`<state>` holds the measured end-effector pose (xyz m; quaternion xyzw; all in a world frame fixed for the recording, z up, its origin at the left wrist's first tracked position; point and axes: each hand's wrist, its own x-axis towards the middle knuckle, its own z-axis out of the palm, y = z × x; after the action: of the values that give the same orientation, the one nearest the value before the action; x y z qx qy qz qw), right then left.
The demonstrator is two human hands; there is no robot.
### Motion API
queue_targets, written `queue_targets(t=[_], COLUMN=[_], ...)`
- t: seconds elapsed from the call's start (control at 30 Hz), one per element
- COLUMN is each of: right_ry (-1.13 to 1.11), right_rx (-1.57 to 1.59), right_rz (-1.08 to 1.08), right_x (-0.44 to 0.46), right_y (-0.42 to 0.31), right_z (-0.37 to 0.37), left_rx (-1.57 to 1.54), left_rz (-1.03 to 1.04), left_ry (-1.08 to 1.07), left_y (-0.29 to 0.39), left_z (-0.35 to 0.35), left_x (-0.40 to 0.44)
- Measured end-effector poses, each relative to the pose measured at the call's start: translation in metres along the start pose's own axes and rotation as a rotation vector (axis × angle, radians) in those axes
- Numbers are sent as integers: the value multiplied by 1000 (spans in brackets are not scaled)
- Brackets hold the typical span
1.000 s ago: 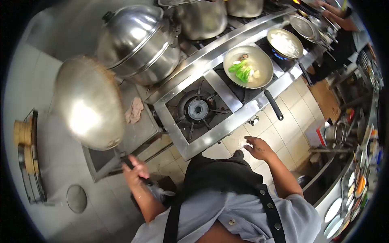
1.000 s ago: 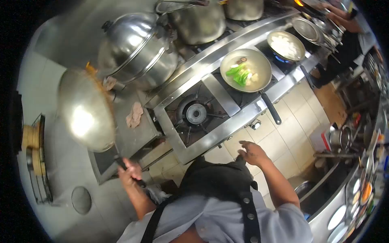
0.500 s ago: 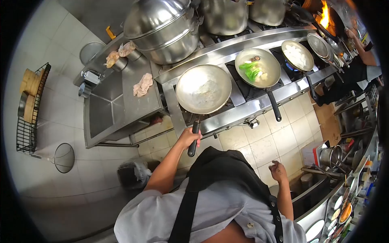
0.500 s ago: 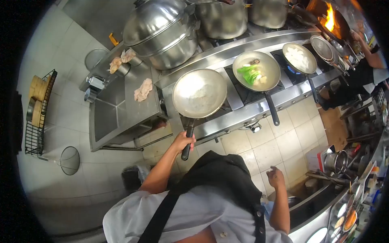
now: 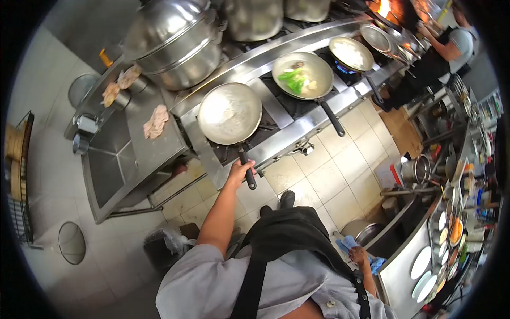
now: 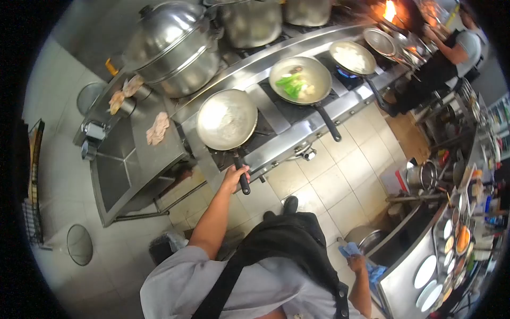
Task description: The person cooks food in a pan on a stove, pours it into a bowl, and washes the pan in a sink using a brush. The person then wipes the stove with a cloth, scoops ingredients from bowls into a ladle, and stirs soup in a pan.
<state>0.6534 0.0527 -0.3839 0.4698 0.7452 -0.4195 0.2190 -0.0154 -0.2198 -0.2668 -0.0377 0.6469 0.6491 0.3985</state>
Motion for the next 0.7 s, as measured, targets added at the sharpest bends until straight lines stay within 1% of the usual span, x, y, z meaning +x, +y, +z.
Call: queue_targets(t=[0.1,0.13,0.2,0.23,0.27,0.37,0.4,0.5,0.53,0.57,0.63,0.67,0.7], right_ry=[14,31,73,84,42,85,77,157,228,293,447,431,437], right_rx=[123,189,526,688,841,1114,1191,1400,1474,1533,1656,1658,1471], right_rz=[176,279,380,430,447,660,748,845,717,717,719,716,802], right_x=[-34,-43,-42,-40,-41,-30,-24,1,-2,9,39,30,27], right_y=[-23,-44,-45,-37,-26,12,25,69,73,88,128,110,90], right_z=[6,2,7,11,10,18,17,26,29,39,75,66,54], left_rx=[-113,-65,5,23,36,2,-1,303,435,565,930,912,895], left_rz=[-17,-8,-24,-51,-80,-63,-55,-235,-299,-363,-545,-544,-541], left_ry=[-7,15,66,102,147,268,392,618,542,459,418,427,432], left_y=[-7,-13,-15,-13,-14,-42,-55,-104,-132,-153,-142,-146,-149], left_z=[4,3,11,16,20,10,7,-12,-33,-46,-15,-5,2], left_x=[-15,-17,-26,-36,-48,-60,-67,-98,-107,-118,-162,-172,-181])
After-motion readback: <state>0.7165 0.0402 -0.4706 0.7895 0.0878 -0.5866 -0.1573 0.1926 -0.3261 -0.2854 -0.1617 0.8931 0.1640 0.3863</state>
